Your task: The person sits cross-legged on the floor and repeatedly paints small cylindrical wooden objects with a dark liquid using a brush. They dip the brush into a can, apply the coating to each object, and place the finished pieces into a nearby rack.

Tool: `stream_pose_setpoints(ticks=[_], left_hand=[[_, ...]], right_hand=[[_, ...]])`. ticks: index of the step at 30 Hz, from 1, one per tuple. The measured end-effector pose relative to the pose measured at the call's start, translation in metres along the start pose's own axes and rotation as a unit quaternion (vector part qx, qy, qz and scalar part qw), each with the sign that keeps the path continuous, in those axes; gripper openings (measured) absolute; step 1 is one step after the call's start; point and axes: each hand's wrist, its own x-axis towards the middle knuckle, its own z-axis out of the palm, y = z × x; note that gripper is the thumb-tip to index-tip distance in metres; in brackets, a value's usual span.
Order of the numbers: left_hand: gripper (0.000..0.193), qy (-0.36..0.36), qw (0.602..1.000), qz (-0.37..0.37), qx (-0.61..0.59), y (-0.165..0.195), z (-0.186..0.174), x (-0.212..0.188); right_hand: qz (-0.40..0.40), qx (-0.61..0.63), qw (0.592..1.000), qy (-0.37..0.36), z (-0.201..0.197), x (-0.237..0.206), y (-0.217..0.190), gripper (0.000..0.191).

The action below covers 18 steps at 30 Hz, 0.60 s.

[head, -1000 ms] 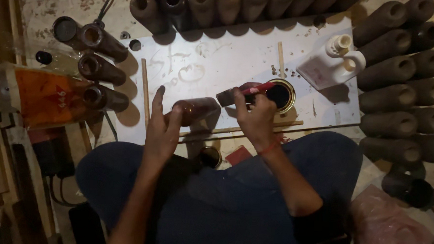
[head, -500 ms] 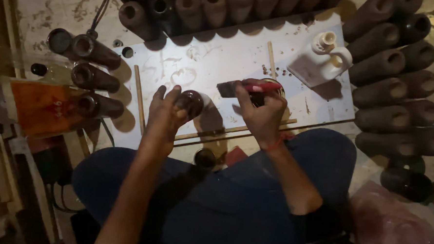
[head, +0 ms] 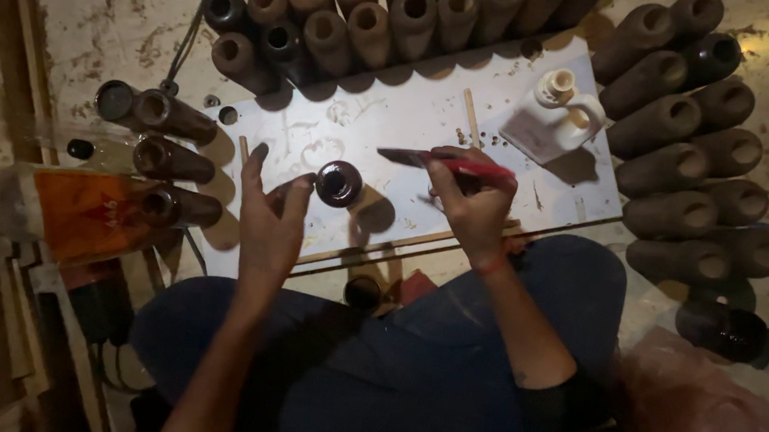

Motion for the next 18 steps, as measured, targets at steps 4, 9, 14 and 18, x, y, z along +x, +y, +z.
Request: stream_pose_setpoints(ticks=[4,9,14,18], left_hand=[[0.079,-0.067,0.979,0.076,0.177,0.009,0.016,-0.005],[0.074,-0.136,0.897,0.29,0.305,0.005,0.047,-0.005],[0.08,-0.167,0.853,0.264,0.419,-0.008,0.079,-0.002],[0.084,-0.243,0.841,0.173,0.451,-0.005,0.093,0.013]], right_hand=[[0.063,0.038,0.997,-0.01,-0.013,-0.003,-0.002,0.015],[-0.008,-0.035,0.999,-0.025,-0.032,-0.003,0.0,0.017],[-0.015,-0.066,0.997,-0.025,-0.052,-0.006,0.018,0.017],[-0.074,-0.115,0.99,-0.033,-0.07,-0.007,0.027,0.016]])
